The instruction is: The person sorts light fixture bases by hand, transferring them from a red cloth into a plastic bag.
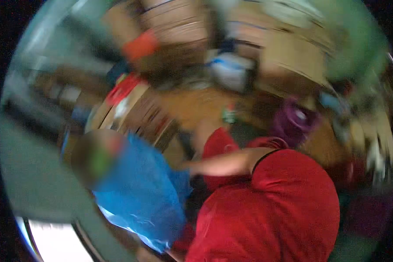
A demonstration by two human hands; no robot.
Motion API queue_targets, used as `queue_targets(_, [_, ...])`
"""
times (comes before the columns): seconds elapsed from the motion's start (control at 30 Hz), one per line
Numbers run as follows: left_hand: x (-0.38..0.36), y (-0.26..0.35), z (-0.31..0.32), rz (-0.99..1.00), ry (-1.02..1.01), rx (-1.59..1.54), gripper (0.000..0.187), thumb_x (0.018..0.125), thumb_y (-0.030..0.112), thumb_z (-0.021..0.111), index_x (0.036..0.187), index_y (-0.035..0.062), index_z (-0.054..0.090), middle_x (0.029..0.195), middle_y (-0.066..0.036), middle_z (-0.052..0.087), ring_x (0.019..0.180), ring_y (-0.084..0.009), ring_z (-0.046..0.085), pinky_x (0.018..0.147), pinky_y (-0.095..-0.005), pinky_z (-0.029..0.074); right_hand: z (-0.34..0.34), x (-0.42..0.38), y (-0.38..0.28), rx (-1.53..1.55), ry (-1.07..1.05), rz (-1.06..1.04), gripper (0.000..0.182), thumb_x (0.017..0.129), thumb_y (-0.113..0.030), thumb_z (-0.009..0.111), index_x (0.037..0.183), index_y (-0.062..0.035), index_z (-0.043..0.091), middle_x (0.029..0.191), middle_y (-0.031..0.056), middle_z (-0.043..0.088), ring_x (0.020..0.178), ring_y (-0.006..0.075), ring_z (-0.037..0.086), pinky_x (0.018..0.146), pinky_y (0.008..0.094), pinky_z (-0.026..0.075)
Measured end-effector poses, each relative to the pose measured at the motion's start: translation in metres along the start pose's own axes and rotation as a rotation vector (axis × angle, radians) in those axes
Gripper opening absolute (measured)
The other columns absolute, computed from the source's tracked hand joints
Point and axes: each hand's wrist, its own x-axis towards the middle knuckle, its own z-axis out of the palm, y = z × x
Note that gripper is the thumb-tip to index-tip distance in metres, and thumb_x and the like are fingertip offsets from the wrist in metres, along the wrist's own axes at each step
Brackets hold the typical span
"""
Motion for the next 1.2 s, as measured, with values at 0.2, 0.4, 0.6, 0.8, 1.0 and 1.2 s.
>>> queue_targets(0.2, [0.012, -0.028, 0.074, -0.074, -0.349, 0.005, 0.054, 0.102, 0.035, 0.05, 0.135, -0.0072, 0.045, 0.125, -0.025, 0.057, 0.104, -0.0336, 0.061, 0.085, -0.0449, 0.054, -0.044, -0.099, 0.012, 0.321, 0.337, 0.101, 0.029, 0.084, -0.025, 0.065, 0.102, -0.0016, 0.068, 0.094, 0.0238, 0.069, 0.089, 0.0433, 0.066, 0.079, 0.0512, 0.051])
queue_targets(0.4, [0.043, -0.04, 0.065, -0.091, -0.399, 0.006, 0.057, 0.101, 0.035, 0.052, 0.139, -0.0064, 0.043, 0.129, -0.026, 0.055, 0.108, -0.0341, 0.061, 0.088, -0.0457, 0.054, -0.049, -0.142, 0.053, 0.626, 0.492, 0.391, 0.025, 0.082, -0.023, 0.065, 0.094, -0.0007, 0.067, 0.091, 0.0204, 0.069, 0.09, 0.0324, 0.068, 0.077, 0.0457, 0.051])
queue_targets(0.6, [0.1, -0.048, 0.003, -0.091, -0.353, -0.109, 0.06, 0.101, 0.035, 0.054, 0.143, -0.0055, 0.041, 0.133, -0.027, 0.054, 0.113, -0.0347, 0.06, 0.09, -0.0465, 0.054, -0.07, -0.115, 0.043, 0.664, 0.675, 0.343, 0.044, 0.081, -0.019, 0.068, 0.121, -0.0037, 0.058, 0.108, 0.0206, 0.066, 0.098, 0.0302, 0.065, 0.083, 0.0434, 0.051])
queue_targets(0.8, [0.032, 0.088, 0.013, -0.562, -0.202, -0.364, 0.05, 0.096, 0.034, 0.059, 0.133, 0.0003, 0.054, 0.112, -0.015, 0.066, 0.095, -0.0268, 0.065, 0.083, -0.042, 0.054, -0.067, -0.095, 0.048, 0.882, 0.359, 0.395, 0.029, 0.082, -0.005, 0.065, 0.111, -0.0004, 0.068, 0.093, 0.0099, 0.069, 0.08, 0.0196, 0.067, 0.064, 0.034, 0.057])
queue_targets(1.0, [-0.048, -0.07, -0.033, -0.464, -0.378, -0.098, 0.037, 0.092, 0.015, 0.067, 0.127, 0.0035, 0.06, 0.095, 0.0, 0.064, 0.084, -0.0093, 0.056, 0.076, -0.0293, 0.049, -0.029, -0.078, 0.087, 0.228, 0.175, 0.11, 0.025, 0.081, -0.007, 0.069, 0.105, -0.0003, 0.065, 0.095, 0.0118, 0.069, 0.097, 0.0271, 0.065, 0.09, 0.0357, 0.049])
queue_targets(1.2, [-0.11, -0.083, -0.055, -0.256, -0.146, 0.203, 0.03, 0.091, 0.018, 0.069, 0.115, 0.0014, 0.064, 0.097, -0.013, 0.065, 0.097, -0.0243, 0.063, 0.088, -0.0376, 0.05, -0.029, -0.05, 0.109, 0.477, 0.061, 0.281, 0.03, 0.091, -0.019, 0.069, 0.114, -0.0018, 0.064, 0.108, 0.0077, 0.067, 0.099, 0.0188, 0.061, 0.086, 0.0338, 0.048])
